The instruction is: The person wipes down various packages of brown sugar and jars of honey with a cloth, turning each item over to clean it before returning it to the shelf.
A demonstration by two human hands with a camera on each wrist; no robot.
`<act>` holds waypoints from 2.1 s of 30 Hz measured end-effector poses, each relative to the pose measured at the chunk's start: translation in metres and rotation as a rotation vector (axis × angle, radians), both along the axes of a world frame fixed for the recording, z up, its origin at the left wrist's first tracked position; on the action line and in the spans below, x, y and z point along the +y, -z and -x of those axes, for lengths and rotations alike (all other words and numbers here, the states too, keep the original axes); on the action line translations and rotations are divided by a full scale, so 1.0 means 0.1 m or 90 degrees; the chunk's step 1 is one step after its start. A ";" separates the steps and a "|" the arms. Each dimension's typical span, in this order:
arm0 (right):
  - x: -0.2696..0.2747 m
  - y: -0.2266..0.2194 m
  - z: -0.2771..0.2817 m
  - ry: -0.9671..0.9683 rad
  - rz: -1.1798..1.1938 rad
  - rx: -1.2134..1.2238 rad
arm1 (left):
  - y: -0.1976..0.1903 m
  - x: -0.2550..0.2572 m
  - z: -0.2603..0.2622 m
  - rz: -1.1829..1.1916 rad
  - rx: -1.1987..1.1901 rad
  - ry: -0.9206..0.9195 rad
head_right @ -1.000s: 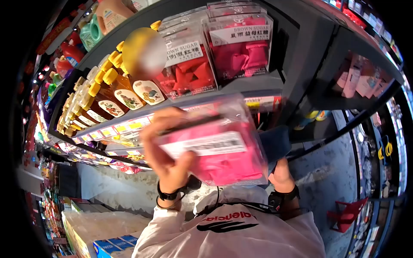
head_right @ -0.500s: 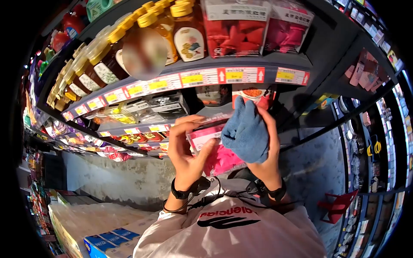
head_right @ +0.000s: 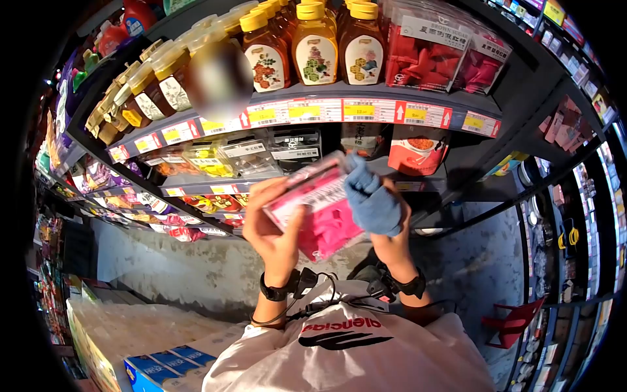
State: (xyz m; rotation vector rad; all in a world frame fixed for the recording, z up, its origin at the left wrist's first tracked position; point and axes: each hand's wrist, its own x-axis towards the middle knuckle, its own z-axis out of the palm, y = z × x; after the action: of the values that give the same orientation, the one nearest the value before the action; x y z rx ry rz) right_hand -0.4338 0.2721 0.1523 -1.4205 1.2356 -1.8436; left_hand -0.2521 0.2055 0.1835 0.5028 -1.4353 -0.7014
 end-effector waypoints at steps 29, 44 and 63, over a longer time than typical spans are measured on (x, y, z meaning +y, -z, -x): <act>-0.17 0.74 -0.66 -0.020 -0.025 -0.271 | 0.75 -0.01 -0.34 -0.282 0.216 -0.079; -0.33 0.76 -0.21 0.096 0.026 -0.016 | 0.42 0.08 -0.51 -0.307 0.021 0.219; -0.15 -0.24 -0.43 0.052 0.131 0.343 | 0.70 0.20 -0.26 -0.273 0.164 0.046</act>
State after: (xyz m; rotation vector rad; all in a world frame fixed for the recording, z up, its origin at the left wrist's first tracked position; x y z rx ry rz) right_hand -0.3911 0.2567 0.1765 -2.1056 1.3898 -1.7366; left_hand -0.2263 0.2259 0.1139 0.6659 -1.0660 -1.1008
